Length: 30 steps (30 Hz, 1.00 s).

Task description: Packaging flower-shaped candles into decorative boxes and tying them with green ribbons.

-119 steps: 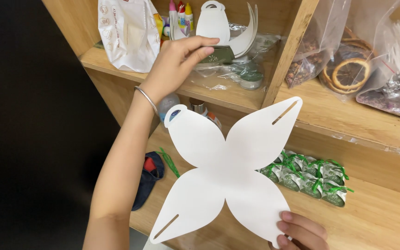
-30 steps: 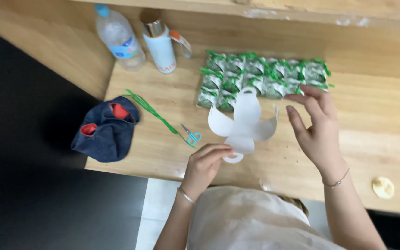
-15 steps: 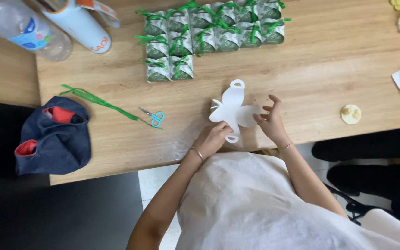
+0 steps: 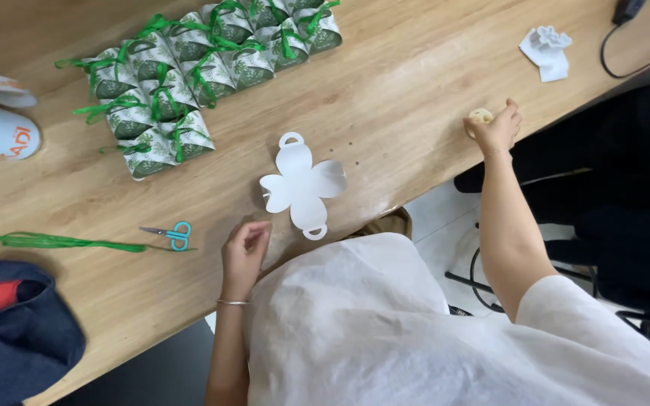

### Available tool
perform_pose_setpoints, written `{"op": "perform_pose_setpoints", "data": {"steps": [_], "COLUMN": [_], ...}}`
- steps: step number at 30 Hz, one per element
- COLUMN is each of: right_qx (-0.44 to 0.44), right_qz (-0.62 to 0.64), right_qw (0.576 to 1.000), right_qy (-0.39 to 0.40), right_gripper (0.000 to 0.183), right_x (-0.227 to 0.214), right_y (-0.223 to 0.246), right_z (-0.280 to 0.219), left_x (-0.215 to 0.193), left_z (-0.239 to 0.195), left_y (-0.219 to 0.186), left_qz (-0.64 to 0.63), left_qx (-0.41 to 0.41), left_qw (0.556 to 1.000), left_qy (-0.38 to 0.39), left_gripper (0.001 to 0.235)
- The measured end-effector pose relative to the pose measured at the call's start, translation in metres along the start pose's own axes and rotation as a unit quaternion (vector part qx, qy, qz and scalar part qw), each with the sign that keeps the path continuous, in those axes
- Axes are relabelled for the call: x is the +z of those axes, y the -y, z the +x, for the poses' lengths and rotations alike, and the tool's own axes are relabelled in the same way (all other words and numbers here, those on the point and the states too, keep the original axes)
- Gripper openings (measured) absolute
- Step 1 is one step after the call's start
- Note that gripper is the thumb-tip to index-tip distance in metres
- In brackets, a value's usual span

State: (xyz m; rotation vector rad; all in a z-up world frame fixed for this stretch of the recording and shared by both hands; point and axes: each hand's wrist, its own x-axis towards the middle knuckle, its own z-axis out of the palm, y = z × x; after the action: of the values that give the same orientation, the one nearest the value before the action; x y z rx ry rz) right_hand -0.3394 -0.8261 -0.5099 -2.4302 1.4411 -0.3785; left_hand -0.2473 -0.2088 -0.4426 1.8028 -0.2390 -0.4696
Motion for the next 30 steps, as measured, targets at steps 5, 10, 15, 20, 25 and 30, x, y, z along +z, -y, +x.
{"op": "perform_pose_setpoints", "data": {"steps": [5, 10, 15, 20, 25, 30], "right_qx": [-0.065, -0.093, -0.185, -0.376, -0.41, -0.376], "right_qz": [0.034, 0.006, 0.027, 0.108, 0.113, -0.013], "right_qw": [0.997, 0.995, 0.982, 0.905, 0.888, 0.89], "right_qy": [0.033, -0.017, -0.016, 0.169, 0.173, 0.255], "right_gripper": [0.104, 0.079, 0.07, 0.081, 0.075, 0.084], "right_x": [0.043, 0.048, 0.049, 0.043, 0.066, -0.001], "right_y": [-0.036, -0.013, 0.062, 0.179, 0.206, 0.265], "right_z": [0.019, -0.007, -0.074, -0.172, -0.191, -0.176], "left_x": [-0.036, -0.049, -0.054, -0.053, -0.078, -0.095], "left_z": [-0.023, -0.029, -0.032, -0.011, 0.006, 0.015], "left_y": [0.015, 0.035, 0.009, -0.053, -0.176, -0.297], "left_qz": [0.031, 0.079, 0.107, 0.091, 0.124, 0.142], "left_qx": [-0.025, -0.024, 0.013, 0.06, 0.152, 0.312], "left_qw": [0.996, 0.987, 0.976, 0.976, 0.966, 0.926], "left_qy": [-0.083, -0.14, -0.188, -0.187, -0.169, -0.16], "left_gripper": [0.013, 0.01, 0.01, 0.013, 0.015, 0.017]}}
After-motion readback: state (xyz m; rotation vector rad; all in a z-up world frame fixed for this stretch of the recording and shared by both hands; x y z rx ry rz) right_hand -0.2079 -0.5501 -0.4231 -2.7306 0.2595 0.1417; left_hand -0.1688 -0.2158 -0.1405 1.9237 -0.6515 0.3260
